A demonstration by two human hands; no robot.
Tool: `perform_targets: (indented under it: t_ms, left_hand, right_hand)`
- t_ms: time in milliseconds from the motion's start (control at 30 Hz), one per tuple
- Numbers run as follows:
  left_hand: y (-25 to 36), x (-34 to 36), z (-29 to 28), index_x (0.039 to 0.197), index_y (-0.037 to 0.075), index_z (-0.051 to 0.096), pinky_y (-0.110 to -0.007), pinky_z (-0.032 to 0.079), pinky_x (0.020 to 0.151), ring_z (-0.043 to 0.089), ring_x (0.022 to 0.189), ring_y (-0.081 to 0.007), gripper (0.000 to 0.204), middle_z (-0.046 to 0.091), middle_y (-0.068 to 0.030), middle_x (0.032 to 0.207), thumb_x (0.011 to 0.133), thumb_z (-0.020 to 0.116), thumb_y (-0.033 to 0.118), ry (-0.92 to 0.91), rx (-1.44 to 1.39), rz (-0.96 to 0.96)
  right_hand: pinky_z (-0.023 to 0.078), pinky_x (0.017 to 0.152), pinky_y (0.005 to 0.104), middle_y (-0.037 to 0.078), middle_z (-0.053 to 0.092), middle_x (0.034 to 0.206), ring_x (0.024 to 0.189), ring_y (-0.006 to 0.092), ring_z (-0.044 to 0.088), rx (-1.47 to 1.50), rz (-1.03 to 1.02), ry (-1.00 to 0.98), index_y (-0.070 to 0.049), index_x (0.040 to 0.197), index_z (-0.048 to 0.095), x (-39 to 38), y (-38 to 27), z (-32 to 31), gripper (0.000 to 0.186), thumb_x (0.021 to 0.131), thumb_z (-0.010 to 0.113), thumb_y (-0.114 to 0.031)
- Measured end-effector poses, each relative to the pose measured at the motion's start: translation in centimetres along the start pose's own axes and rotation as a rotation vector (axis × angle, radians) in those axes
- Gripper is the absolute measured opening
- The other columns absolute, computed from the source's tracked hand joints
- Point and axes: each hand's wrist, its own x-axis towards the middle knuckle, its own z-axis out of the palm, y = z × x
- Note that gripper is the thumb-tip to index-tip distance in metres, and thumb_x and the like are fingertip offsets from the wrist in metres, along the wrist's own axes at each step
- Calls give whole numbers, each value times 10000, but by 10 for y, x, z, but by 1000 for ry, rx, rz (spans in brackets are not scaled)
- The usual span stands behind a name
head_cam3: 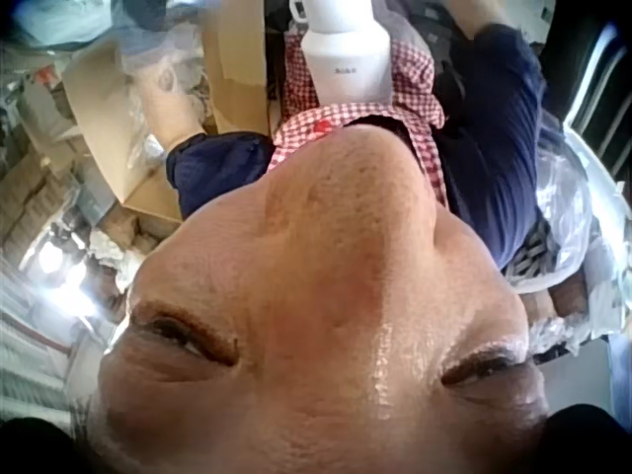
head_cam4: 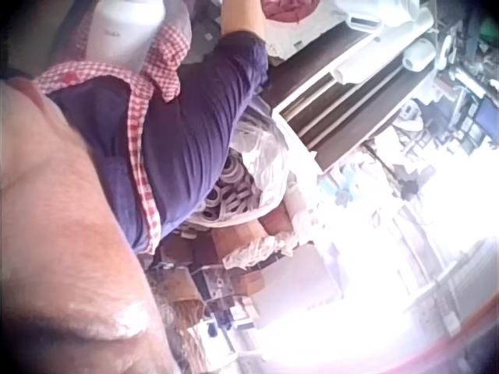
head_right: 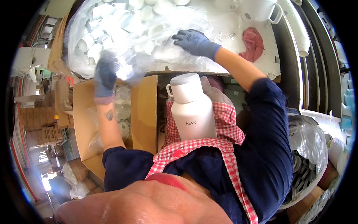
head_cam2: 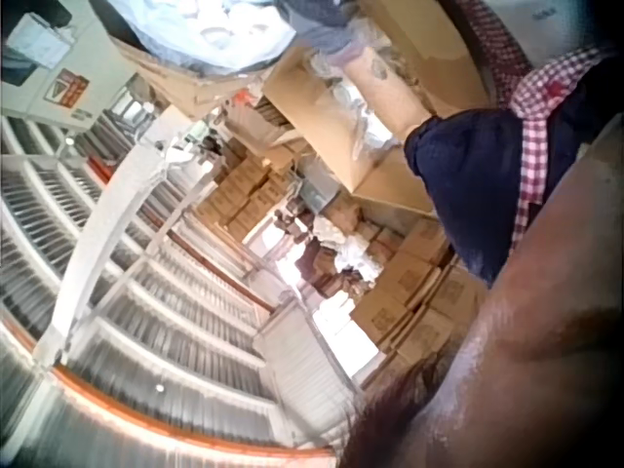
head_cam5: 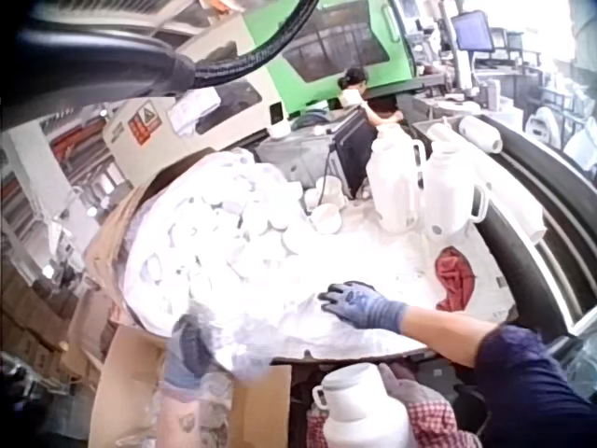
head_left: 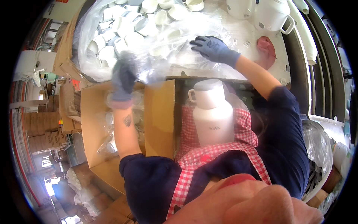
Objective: The person wipes white ceramic mugs with a red cloth and places them into clear plastic bags. They then put the filled bags into a cardboard box. The person repeats this process for multiple mugs, handling them one at a time.
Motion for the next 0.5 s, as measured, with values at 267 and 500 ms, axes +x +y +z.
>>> perform_targets:
  t_ms: [267,500]
  left_hand:
    - [13,-102,-253,1289,5,520,-370,506,944,612,1081,-240,375,609,-142,1222,989,503,229,668,-502,-432]
    - [101,-106,-140,1437,18,447,-336,501,866,574,1135,-170,483,529,-127,1401,1018,444,258,476,-1245,-716]
  right_hand:
    - [357,1103,421,77,506,1463,1313,324,495,122,996,-105,-194,1426,493,25,189,126,560,973,386,-505]
    - [493,843,284,29,718,1009,906,129,629,733,461,-209,-43,1057,691,20,153,12,331,842,743,-289]
